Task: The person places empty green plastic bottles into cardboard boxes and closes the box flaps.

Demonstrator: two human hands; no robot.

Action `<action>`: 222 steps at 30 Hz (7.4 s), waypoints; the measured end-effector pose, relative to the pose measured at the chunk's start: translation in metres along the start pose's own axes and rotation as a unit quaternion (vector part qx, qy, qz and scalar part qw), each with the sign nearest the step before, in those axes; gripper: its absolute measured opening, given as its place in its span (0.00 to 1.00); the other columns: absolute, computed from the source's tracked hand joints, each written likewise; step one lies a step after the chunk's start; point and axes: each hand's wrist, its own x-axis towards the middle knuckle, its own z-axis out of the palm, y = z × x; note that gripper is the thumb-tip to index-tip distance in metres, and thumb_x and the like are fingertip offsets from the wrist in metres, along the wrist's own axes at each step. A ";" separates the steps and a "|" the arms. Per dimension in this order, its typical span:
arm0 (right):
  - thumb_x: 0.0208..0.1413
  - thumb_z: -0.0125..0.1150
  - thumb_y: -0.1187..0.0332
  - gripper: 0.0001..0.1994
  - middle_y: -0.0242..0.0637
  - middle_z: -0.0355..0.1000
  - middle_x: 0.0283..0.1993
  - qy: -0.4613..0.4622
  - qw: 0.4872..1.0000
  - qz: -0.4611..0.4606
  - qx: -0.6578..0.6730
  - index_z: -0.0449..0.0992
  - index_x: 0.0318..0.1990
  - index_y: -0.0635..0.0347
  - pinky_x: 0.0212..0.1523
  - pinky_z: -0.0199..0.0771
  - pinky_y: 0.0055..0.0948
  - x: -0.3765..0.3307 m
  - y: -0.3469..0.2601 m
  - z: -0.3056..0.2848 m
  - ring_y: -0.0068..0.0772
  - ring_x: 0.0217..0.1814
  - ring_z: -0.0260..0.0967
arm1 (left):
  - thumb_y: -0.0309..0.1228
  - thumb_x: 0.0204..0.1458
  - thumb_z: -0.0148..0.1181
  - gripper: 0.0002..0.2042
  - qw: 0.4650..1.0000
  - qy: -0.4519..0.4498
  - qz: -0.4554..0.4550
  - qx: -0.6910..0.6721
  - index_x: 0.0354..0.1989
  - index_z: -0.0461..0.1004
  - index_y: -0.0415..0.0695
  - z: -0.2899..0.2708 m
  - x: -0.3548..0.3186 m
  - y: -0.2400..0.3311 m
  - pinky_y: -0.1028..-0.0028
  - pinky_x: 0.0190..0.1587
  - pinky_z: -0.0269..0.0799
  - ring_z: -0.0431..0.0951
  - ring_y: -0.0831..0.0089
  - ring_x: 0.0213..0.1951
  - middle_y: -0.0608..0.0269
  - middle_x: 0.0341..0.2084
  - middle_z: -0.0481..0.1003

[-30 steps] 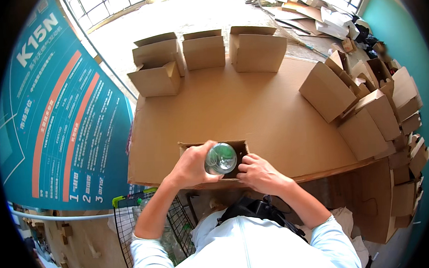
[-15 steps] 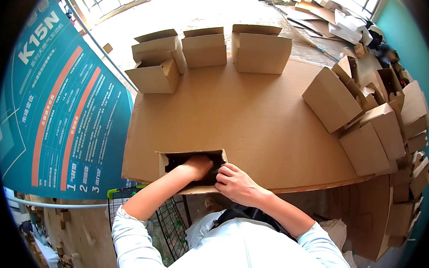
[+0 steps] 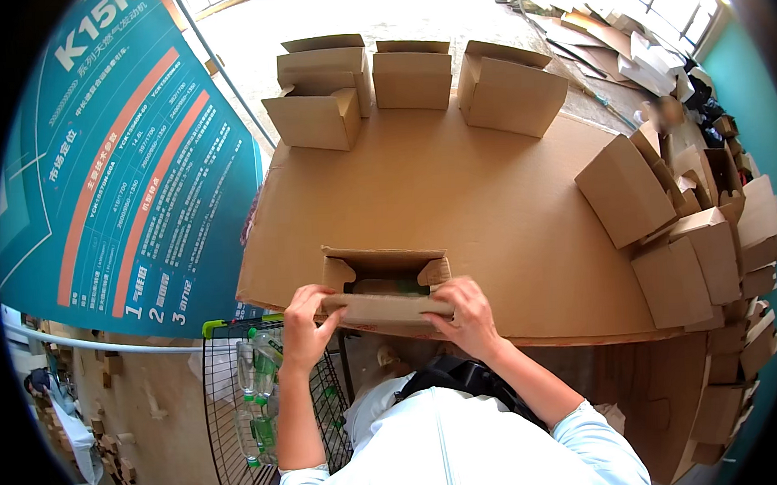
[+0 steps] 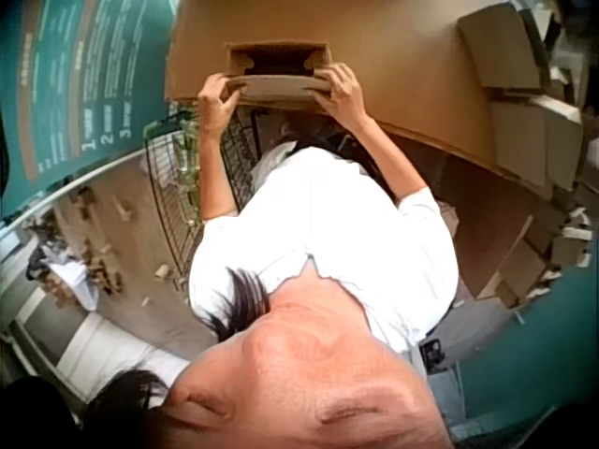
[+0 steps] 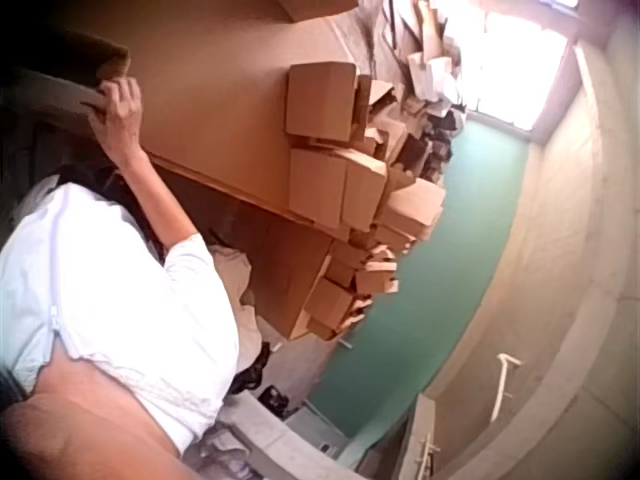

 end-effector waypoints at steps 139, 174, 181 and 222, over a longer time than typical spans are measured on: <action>0.46 0.66 0.65 0.04 0.29 0.73 0.31 -0.370 0.890 -0.103 -0.246 0.78 0.28 0.52 0.47 0.61 0.33 0.050 -0.079 -0.084 0.32 0.44 0.64 | 0.34 0.51 0.60 0.33 0.757 0.550 -0.054 -0.349 0.64 0.58 0.33 -0.109 -0.135 -0.076 0.51 0.60 0.68 0.72 0.52 0.57 0.46 0.55 0.69; 0.43 0.59 0.67 0.05 0.30 0.66 0.27 -0.095 0.971 -0.215 -0.050 0.71 0.26 0.55 0.56 0.64 0.39 0.011 -0.031 -0.077 0.34 0.42 0.65 | 0.30 0.53 0.51 0.11 0.827 -0.345 0.170 0.409 0.33 0.83 0.46 0.115 0.129 0.056 0.60 0.45 0.76 0.82 0.57 0.40 0.53 0.34 0.82; 0.46 0.62 0.69 0.05 0.31 0.69 0.31 -0.096 0.979 -0.169 -0.054 0.72 0.28 0.55 0.58 0.61 0.38 0.013 -0.026 -0.081 0.35 0.46 0.64 | 0.40 0.57 0.59 0.22 0.977 -0.197 0.081 0.010 0.55 0.72 0.37 -0.044 0.082 0.099 0.68 0.52 0.73 0.79 0.59 0.47 0.47 0.44 0.79; 0.42 0.69 0.68 0.08 0.33 0.72 0.33 -0.090 0.969 0.085 -0.216 0.77 0.31 0.57 0.54 0.70 0.37 0.006 -0.084 -0.069 0.39 0.51 0.66 | 0.41 0.48 0.64 0.17 0.552 0.274 -0.528 -0.584 0.41 0.76 0.42 0.128 -0.184 -0.410 0.62 0.39 0.74 0.76 0.64 0.38 0.62 0.37 0.76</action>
